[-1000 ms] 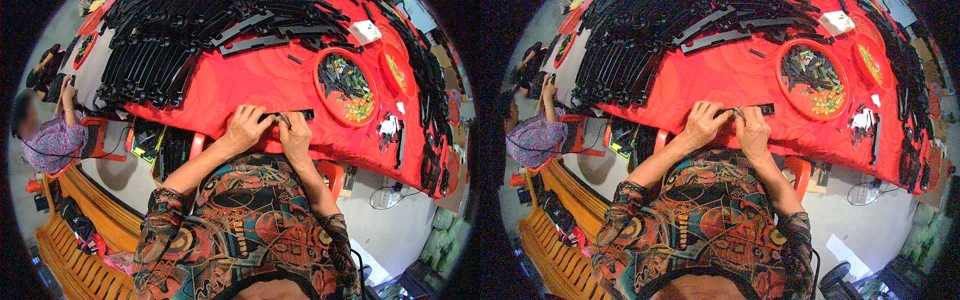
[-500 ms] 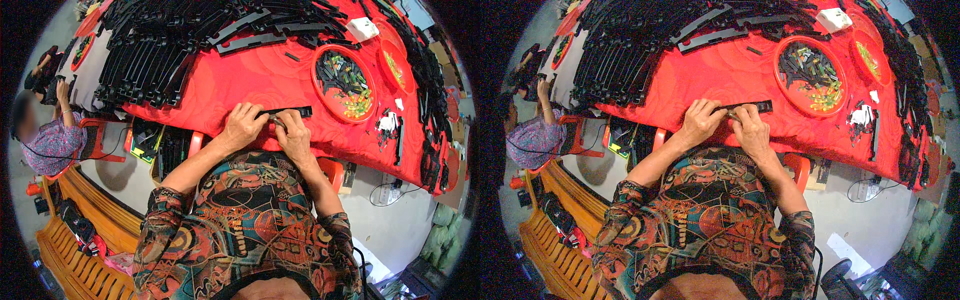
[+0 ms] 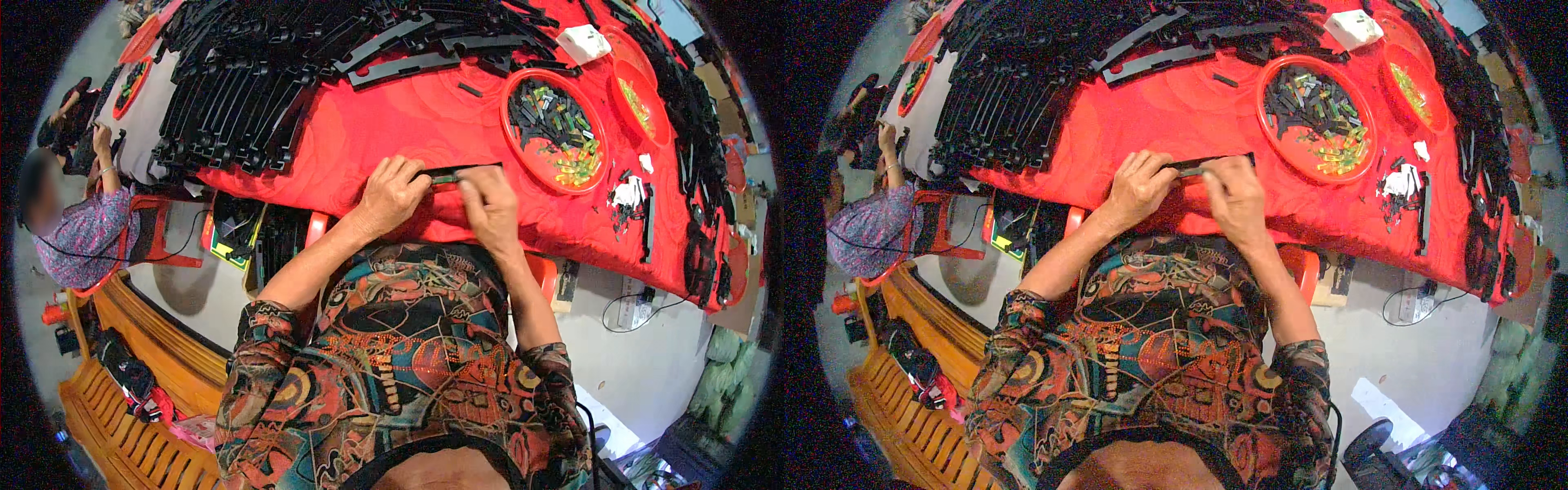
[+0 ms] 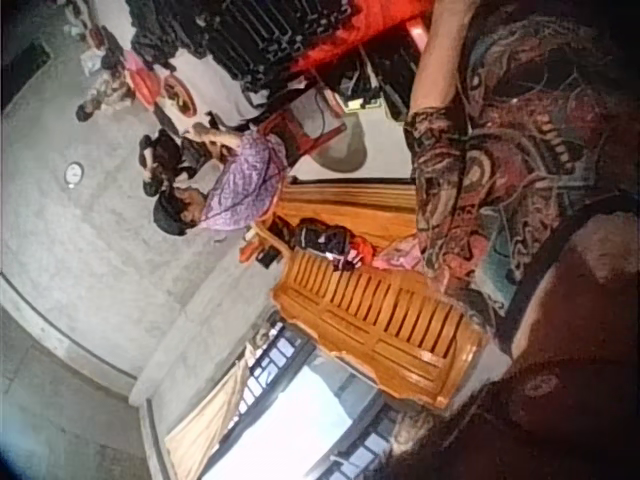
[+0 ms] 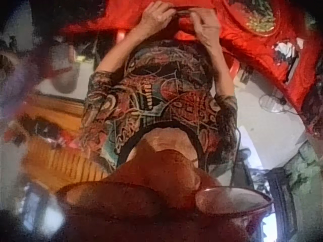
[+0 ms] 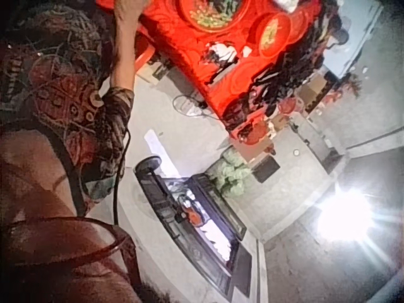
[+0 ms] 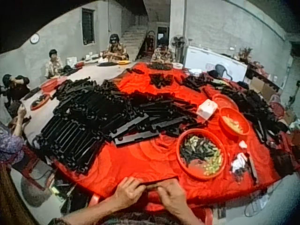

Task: Manually assembling small plastic components, including inserts and clips, into larger plastic housing units at a table.

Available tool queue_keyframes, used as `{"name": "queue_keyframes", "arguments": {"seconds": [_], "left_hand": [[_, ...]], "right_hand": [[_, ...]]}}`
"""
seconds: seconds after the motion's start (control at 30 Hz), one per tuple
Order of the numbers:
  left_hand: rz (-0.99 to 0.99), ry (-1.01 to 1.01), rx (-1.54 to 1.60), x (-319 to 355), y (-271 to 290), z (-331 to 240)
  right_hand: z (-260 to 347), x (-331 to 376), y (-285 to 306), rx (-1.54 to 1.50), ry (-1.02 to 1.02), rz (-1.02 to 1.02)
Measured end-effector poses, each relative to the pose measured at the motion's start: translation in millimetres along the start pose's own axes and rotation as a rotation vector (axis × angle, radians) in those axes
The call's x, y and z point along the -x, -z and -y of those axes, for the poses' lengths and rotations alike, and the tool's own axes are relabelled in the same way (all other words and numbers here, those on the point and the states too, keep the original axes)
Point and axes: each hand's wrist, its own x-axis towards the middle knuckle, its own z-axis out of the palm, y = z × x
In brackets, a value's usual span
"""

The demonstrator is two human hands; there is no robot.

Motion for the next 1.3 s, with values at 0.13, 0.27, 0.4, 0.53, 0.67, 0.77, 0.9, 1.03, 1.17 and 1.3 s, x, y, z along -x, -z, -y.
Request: {"name": "queue_keyframes", "arguments": {"seconds": [0.13, 0.27, 0.4, 0.53, 0.67, 0.77, 0.9, 1.03, 1.17, 1.3], "left_hand": [[-0.036, -0.026, -0.05, -11, -4, 14], [0.029, -0.001, -0.078, -14, -5, 13], [0.023, 0.043, -0.084, -14, -5, 6], [0.02, 0.068, -0.052, -12, -7, 6], [0.033, 0.096, -0.014, -11, -10, 5], [0.078, 0.118, -0.017, -12, -8, 3], [0.088, 0.132, 0.002, -14, -7, 3], [0.099, 0.136, 0.018, -16, -5, 4], [0.098, 0.146, 0.023, -14, -9, 7], [0.06, 0.169, 0.081, -10, -12, 7]], "right_hand": [[8, -22, 25, -0.495, -0.395, -0.065], [5, -43, 8, -0.833, -0.4, -0.153], [-4, -53, -8, -1.207, -0.454, -0.219], [-12, -57, -26, -1.15, -0.514, -0.237], [-18, -57, -36, -0.995, -0.491, -0.201], [-20, -55, -40, -0.981, -0.466, -0.186], [-23, -51, -43, -0.919, -0.437, -0.181], [-21, -50, -48, -0.814, -0.384, -0.148], [-21, -54, -50, -0.887, -0.398, -0.189], [-11, -53, -54, -1.014, -0.426, -0.211]]}}
